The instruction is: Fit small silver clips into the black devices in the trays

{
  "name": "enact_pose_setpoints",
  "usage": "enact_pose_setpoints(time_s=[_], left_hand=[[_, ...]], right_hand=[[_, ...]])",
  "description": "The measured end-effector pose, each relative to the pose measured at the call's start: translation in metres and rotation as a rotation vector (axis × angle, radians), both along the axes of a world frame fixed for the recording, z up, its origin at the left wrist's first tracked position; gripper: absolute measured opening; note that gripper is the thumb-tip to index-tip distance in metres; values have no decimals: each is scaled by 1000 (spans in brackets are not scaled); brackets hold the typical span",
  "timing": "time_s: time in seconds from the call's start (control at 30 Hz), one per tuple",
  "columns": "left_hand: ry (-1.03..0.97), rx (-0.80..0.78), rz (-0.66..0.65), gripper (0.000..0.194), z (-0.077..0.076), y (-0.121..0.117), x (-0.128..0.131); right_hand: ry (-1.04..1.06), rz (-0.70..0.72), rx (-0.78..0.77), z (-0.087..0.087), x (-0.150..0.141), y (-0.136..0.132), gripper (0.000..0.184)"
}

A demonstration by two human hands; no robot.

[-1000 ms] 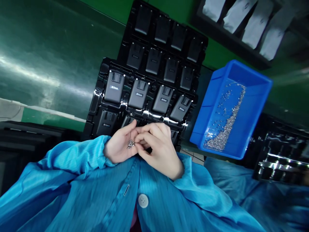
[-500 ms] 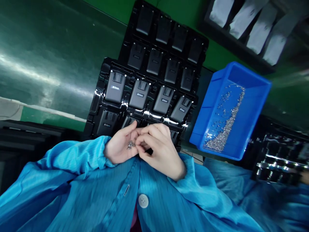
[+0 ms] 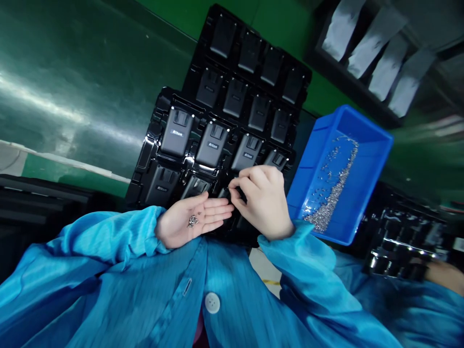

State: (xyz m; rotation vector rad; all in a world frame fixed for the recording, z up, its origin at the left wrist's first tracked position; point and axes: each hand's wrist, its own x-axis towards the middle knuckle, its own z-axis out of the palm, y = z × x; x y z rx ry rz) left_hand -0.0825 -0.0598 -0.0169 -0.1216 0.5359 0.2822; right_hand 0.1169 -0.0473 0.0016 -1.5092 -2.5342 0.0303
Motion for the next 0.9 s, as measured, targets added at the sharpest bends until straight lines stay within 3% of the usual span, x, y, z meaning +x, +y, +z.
enact_pose_setpoints(time_s=[0.47,0.7,0.9], left_hand=[[50,-6,-10,63,2,1,3],[65,-13,-6,63,0,-2,3],[38,0,-1,61,-1,-2,4]], right_hand=[[-273,192,-51,9,-9,2,19],[-110,158,-15,3,0,-20,17],[-123,119,-77,0,4,-31,26]])
